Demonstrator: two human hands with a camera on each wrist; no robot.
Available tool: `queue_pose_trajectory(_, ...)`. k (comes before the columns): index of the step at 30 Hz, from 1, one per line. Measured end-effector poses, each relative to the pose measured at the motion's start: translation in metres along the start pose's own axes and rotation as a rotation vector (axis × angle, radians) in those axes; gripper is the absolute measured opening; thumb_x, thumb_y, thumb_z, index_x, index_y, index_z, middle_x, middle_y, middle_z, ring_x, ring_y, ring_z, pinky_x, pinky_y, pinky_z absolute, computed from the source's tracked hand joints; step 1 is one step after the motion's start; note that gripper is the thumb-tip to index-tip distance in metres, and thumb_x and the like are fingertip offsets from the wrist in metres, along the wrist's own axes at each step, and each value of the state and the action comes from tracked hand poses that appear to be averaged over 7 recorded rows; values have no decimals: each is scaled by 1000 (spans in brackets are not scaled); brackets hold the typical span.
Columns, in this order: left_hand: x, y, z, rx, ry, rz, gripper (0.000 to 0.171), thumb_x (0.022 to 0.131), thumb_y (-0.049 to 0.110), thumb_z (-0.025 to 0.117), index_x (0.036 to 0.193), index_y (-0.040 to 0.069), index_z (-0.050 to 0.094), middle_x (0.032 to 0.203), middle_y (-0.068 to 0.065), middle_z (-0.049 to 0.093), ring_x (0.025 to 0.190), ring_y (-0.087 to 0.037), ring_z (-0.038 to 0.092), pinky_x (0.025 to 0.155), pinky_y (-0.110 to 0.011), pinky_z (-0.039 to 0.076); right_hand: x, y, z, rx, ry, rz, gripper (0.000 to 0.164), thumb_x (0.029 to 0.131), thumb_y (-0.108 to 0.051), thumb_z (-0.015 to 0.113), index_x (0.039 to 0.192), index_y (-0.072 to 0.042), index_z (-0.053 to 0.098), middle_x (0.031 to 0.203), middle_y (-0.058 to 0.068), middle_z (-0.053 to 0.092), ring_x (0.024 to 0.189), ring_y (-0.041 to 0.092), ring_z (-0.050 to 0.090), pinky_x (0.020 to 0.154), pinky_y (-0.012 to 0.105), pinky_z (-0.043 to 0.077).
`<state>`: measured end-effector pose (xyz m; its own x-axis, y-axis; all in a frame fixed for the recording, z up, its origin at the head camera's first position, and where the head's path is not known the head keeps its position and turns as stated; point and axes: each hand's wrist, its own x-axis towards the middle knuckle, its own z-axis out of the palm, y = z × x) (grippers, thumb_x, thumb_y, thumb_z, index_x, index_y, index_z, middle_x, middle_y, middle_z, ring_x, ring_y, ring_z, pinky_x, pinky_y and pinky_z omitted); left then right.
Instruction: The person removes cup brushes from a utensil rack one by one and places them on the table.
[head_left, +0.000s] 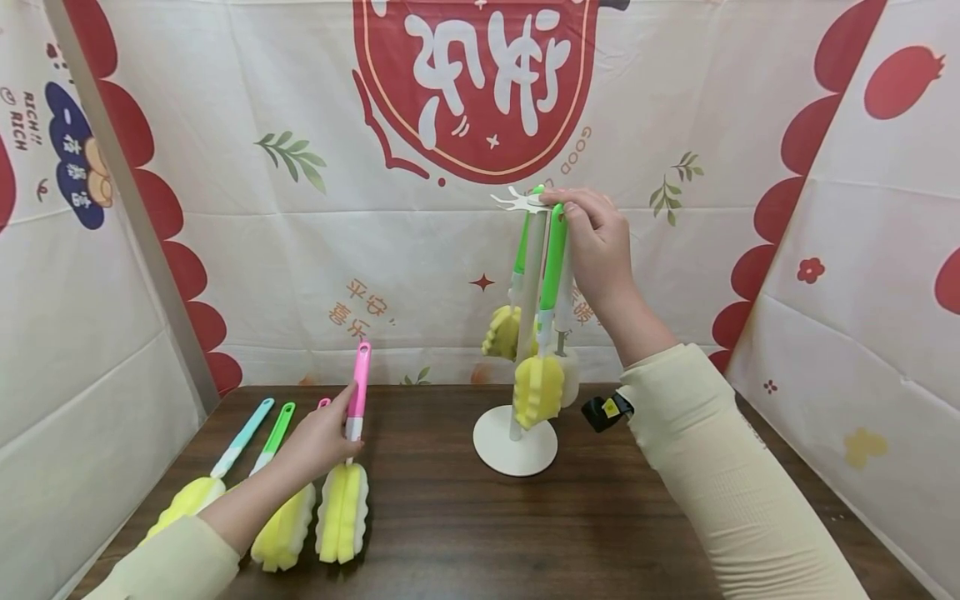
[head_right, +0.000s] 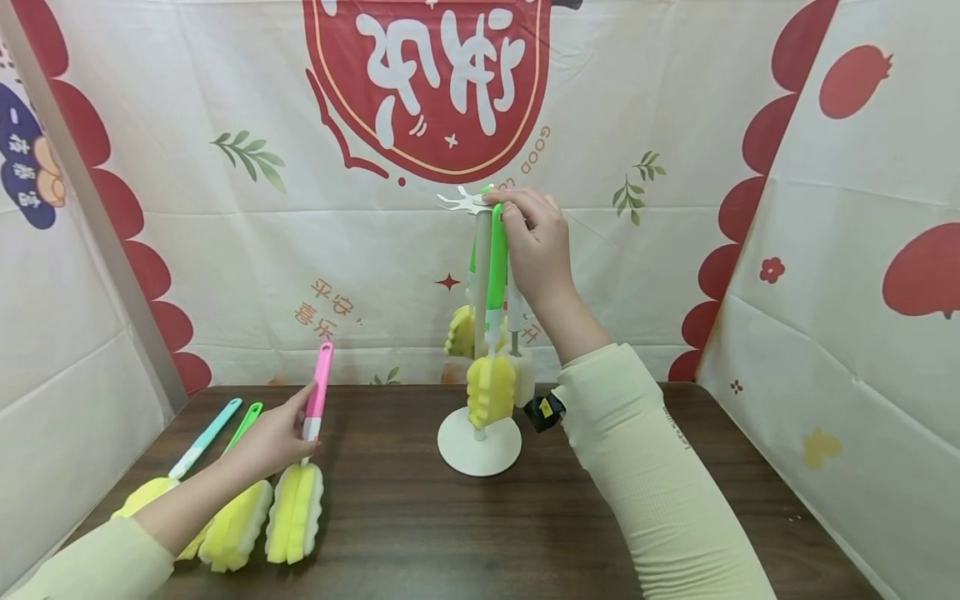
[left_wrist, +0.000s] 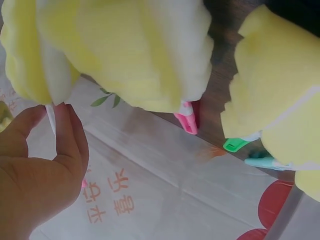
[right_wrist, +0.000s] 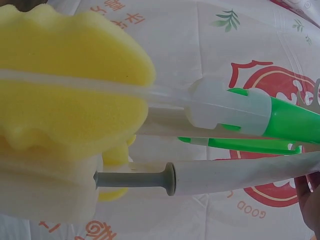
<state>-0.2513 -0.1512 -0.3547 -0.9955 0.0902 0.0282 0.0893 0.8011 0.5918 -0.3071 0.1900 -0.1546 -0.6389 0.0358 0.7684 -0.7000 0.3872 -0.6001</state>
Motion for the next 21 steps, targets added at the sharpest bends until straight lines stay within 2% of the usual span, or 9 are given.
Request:
queue_pose_trajectory(8, 9, -9, 6, 37, -38, -39, 92, 75, 1, 80, 150, -3, 27, 102, -19, 63, 70, -22, 57, 56, -32, 52, 1, 1, 0, -5, 1, 5, 37, 101, -22, 41, 109, -11, 75, 114, -1, 68, 108, 12, 51, 83, 27, 43)
queue_pose_trajectory(21, 13, -9, 11, -2, -91, -69, 90, 74, -3, 79, 149, -4, 29, 114, -23, 60, 74, -25, 58, 56, -32, 54, 0, 1, 1, -10, 0, 15, 37, 101, -24, 40, 110, -12, 74, 115, -1, 67, 108, 12, 50, 81, 26, 45)
